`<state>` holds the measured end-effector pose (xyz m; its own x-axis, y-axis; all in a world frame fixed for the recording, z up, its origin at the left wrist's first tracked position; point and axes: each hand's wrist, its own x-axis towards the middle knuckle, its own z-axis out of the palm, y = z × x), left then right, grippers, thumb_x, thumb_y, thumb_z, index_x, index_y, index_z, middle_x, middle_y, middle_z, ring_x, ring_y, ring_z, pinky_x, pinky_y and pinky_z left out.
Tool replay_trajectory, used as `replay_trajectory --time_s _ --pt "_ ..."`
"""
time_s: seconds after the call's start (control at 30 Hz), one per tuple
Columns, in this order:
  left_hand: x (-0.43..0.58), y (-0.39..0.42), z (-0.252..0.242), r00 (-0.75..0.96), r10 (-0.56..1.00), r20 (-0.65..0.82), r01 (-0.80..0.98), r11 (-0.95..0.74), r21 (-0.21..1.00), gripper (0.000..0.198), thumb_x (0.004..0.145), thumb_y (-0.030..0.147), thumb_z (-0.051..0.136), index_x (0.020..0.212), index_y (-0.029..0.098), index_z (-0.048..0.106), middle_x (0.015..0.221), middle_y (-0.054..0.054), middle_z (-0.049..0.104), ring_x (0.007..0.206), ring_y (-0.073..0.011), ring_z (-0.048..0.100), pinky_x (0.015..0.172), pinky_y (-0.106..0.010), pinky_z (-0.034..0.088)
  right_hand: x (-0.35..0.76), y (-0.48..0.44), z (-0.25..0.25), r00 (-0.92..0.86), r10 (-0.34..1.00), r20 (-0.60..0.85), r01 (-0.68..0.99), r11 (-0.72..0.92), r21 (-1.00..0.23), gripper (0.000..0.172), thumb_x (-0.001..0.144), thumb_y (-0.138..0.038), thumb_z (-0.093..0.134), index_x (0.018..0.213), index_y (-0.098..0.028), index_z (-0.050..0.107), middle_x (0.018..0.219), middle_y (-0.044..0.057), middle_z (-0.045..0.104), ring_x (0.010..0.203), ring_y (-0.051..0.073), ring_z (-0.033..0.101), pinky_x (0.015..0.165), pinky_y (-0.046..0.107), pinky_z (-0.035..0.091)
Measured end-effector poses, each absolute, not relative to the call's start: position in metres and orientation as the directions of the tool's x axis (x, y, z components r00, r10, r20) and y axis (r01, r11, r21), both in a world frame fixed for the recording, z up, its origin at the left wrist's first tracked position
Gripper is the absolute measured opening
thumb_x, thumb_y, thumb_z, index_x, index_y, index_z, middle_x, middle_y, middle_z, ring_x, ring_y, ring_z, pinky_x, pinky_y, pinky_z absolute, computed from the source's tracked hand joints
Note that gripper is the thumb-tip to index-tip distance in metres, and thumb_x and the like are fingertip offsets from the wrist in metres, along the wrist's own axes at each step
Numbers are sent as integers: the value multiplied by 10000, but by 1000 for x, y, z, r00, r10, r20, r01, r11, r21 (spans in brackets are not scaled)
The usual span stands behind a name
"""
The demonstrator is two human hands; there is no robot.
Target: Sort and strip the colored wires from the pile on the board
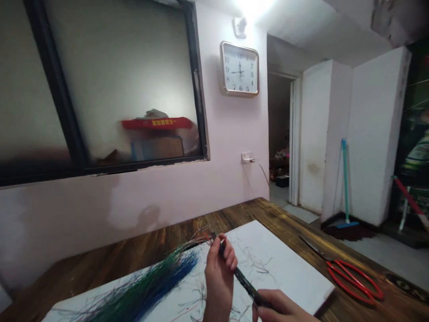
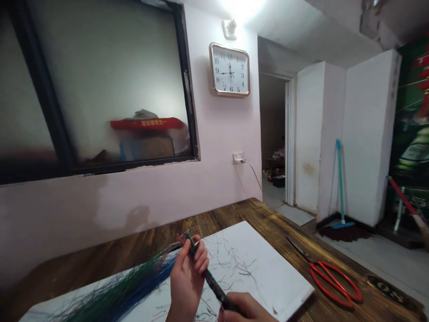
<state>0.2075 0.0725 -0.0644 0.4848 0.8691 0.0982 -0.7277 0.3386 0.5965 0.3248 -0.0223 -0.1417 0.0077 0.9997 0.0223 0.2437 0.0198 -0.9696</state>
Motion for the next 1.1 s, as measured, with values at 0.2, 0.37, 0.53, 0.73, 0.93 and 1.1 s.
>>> replay_trajectory --time_s 0.2,0.37,0.53,0.73,0.93,1.1 --pt "206 92 -74 321 947 -9 -265 99 959 983 462 297 848 1297 115 363 1381 -250 389 1308 -332 352 1056 -403 318 422 -9 -167 343 937 -64 419 -214 -883 350 913 -458 381 881 -159 559 562 -72 386 392 64 325 356 185 256" --pt "180 92 -56 139 943 303 -37 -301 953 710 610 484 711 1185 139 478 1279 -199 502 1239 -326 432 1052 -476 312 489 15 -192 528 847 -53 582 -407 -704 176 908 -295 542 935 -129 595 900 26 616 765 146 605 679 312 513" --pt "164 77 -45 43 894 446 108 -448 888 440 739 475 613 1098 229 548 1254 -86 555 1205 -280 476 1045 -472 333 497 27 -208 564 825 -38 673 -486 -558 203 908 -297 546 1029 -142 598 1022 55 626 891 183 617 789 384 513" --pt "156 59 -30 -9 906 423 227 -411 883 459 717 505 608 1104 260 575 1242 -59 578 1165 -306 515 1029 -496 351 492 24 -187 508 861 23 766 -439 -470 208 898 -295 560 1032 -140 594 1042 61 618 927 196 607 814 400 499" --pt "150 41 -17 -131 853 505 296 -452 841 404 691 504 598 1022 275 628 1141 -32 642 1106 -308 558 981 -479 419 478 30 -151 266 963 29 877 -230 -421 194 893 -287 569 1008 -136 608 1057 60 621 972 204 596 843 417 489" --pt "148 30 -13 -190 778 599 325 -526 786 303 729 462 589 942 256 655 1039 -11 674 1054 -259 578 936 -378 468 453 64 -144 73 984 -159 918 -129 -374 176 887 -293 582 956 -137 627 964 39 650 835 166 631 756 356 526"
